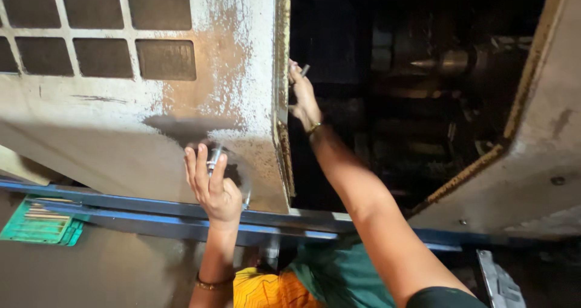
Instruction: The person smooths a metal surface using a cylindrical metal rod, repeatedly rubbing the same area. The person also wipes the surface with a cloth and opens and closes a metal door during the process.
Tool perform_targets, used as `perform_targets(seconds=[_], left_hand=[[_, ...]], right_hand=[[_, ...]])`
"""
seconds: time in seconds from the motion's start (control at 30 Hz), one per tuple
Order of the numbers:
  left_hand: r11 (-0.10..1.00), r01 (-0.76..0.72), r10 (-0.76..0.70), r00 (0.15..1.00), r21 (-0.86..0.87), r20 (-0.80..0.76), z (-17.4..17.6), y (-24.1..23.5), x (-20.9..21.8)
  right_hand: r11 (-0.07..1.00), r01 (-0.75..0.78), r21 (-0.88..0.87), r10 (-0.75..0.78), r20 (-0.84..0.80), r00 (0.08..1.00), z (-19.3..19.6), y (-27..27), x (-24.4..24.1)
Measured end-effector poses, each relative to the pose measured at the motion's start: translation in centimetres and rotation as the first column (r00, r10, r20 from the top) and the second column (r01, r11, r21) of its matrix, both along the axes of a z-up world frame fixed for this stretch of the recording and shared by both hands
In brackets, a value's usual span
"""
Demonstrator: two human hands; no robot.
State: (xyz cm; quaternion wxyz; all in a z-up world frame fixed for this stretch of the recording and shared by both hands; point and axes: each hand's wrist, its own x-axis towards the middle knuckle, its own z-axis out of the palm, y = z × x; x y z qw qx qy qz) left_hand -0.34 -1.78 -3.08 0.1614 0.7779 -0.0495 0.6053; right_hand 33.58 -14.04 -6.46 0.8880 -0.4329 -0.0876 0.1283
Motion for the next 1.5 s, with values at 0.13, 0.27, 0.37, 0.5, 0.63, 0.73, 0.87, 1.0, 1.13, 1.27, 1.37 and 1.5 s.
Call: perform_targets(seconds=[0.13, 0.27, 0.37, 0.5, 0.63, 0.73, 0.87, 1.0, 1.13, 1.27, 1.37, 1.5], left_hand=[[1.0, -0.018, 0.018, 1.0, 0.008, -0.002, 0.0, 0.1, 0.1], [1.0, 0.011, -0.011, 1.0, 0.005, -0.006, -0.3, 0.2, 0.0], [1.0, 0.01, -0.01, 1.0, 0.002, -0.012, -0.3, 0.3, 0.1], [1.0, 0.007, -0.007, 1.0, -0.001, -0.026, -0.4, 0.3, 0.0], [1.0, 0.014, -0.014, 1.0, 0.002, -0.013, -0.3, 0.3, 0.0], [1.0, 0.017, -0.018, 1.0, -0.003, -0.01, -0.4, 0.3, 0.1], [1.0, 0.016, -0.016, 1.0, -0.004, -0.016, -0.6, 0.4, 0.1], [1.0, 0.018, -0.018, 0.999, -0.008, -0.026, -0.7, 0.3, 0.0], [1.0, 0.016, -0.016, 1.0, -0.001, -0.027, -0.6, 0.4, 0.0], [1.0, 0.001, -0.001, 1.0, 0.003, -0.015, -0.7, 0.4, 0.1], [1.0, 0.005, -0.005, 1.0, 0.008, -0.021, -0.6, 0.5, 0.1], [1.0, 0.017, -0.017, 1.0, 0.011, -0.018, -0.6, 0.5, 0.0]], right_hand=[[0.995, 0.034, 0.093, -0.049, 0.163, 0.985, -1.8, 4.1, 2.9], [0.962, 0.271, -0.035, -0.269, 0.055, 0.962, -2.4, 3.8, 3.7], [0.761, 0.417, 0.497, -0.264, -0.349, 0.899, -1.0, 1.2, 4.7], [0.806, 0.408, 0.429, -0.247, -0.383, 0.89, 0.7, -1.2, 5.3], [0.948, 0.218, 0.233, -0.124, -0.361, 0.924, 1.7, -0.4, 3.7], [0.918, 0.262, 0.298, -0.166, -0.313, 0.935, 2.7, 0.3, 2.4], [0.921, 0.259, 0.291, -0.24, -0.099, 0.966, 3.3, 0.6, 1.4], [0.964, 0.191, 0.186, -0.187, -0.041, 0.981, 2.6, 0.9, 2.2], [0.967, 0.095, -0.238, -0.117, -0.077, 0.99, 0.6, 2.3, 5.0], [0.885, 0.164, -0.436, -0.168, 0.029, 0.985, -1.5, 3.5, 6.4], [0.813, 0.553, -0.181, -0.484, 0.318, 0.815, -2.6, 2.3, 4.3], [0.856, 0.512, -0.071, -0.465, 0.328, 0.822, -2.3, 2.3, -0.5]])
